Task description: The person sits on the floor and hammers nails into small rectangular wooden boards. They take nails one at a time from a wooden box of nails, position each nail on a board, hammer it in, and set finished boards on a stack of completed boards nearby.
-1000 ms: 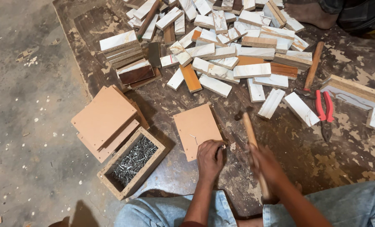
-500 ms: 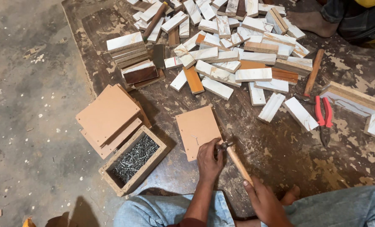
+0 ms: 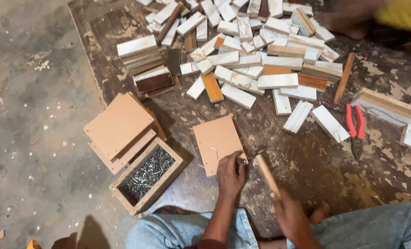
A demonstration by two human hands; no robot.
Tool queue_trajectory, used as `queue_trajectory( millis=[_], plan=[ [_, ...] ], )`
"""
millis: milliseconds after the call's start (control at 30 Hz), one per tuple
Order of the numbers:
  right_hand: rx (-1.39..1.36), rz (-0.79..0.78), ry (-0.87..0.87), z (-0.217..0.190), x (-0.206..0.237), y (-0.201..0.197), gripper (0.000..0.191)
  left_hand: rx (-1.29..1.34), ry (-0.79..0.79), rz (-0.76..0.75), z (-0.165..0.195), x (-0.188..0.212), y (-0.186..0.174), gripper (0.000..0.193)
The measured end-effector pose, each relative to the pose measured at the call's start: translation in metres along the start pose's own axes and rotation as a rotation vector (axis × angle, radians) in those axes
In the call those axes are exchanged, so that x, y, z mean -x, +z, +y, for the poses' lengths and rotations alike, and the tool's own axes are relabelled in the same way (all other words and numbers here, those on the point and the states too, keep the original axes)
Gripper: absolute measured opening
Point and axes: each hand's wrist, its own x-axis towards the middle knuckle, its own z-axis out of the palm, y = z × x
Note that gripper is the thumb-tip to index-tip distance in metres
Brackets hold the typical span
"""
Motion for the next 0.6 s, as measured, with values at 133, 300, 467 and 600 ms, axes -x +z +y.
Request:
queue_trajectory(
  millis=[133,300,467,600],
  plan=[
    [0.167,0.032,0.029,-0.026,-0.04,-0.016,0.037,0.02,0.072,-0.004,0.005,-0.001,-0.006,0.045],
    [0.313,0.466,-0.917,-0.067,-0.088,-0.012,0.04,0.07,0.047,-0.022,0.014,-0.005,-0.016,0.043],
    [0.017,-0.063,-0.694,-0.08,-0.108,0.004,0.025,0.198,-0.008,-0.027,0.023,-0.009,-0.027,0.046],
    [-0.139,-0.137,-0.512,-0.076,-0.11,0.01,0.025,-0.128,-0.101,0.027,0.021,-0.001,-0.05,0.046]
  ],
)
